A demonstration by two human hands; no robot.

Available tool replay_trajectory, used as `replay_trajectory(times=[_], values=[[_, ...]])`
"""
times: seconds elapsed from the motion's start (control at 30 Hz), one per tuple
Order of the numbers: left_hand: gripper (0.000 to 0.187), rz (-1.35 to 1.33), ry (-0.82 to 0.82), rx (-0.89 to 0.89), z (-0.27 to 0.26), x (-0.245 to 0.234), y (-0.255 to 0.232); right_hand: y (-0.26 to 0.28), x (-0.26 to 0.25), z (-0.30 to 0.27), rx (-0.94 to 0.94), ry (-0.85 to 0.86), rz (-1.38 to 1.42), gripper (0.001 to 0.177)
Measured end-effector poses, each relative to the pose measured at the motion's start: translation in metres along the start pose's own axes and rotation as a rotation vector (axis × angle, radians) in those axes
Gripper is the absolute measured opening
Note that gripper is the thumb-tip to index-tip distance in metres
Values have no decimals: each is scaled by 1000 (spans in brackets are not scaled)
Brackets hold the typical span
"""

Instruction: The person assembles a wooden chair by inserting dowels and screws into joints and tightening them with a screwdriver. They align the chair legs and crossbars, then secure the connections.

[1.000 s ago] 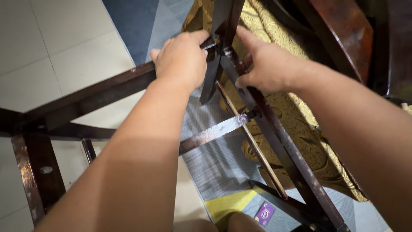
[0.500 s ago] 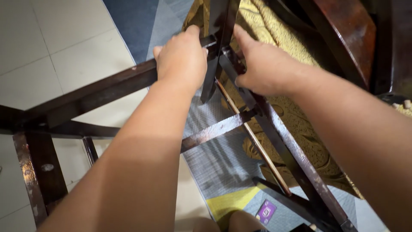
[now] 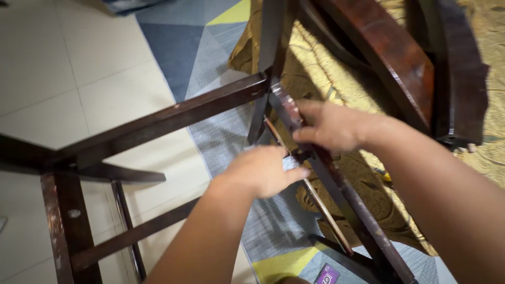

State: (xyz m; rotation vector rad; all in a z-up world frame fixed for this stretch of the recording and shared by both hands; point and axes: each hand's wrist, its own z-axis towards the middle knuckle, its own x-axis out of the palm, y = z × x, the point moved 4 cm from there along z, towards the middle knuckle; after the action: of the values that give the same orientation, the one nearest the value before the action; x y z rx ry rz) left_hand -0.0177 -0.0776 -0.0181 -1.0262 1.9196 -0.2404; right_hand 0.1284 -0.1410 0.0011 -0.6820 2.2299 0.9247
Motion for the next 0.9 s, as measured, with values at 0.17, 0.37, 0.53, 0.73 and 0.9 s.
replay_trajectory(times=[0.17,0.37,0.53,0.73,0.9], values=[[36,-23,17,-32,-1,16,-2,-20,8,-22,323,160,50,63],[54,-121,-23,1,1,15,-2,-27,14,-25,260,177,306,53],[53,-166,21,-44,3,19,0,-35,23,-31,330,253,546,58],[49,-178,98,10,-1,30,-4,-27,24,-37,355,236,611,60],[49,-196,100,4,-1,31,-3,-24,24,-40,359,220,578,62]])
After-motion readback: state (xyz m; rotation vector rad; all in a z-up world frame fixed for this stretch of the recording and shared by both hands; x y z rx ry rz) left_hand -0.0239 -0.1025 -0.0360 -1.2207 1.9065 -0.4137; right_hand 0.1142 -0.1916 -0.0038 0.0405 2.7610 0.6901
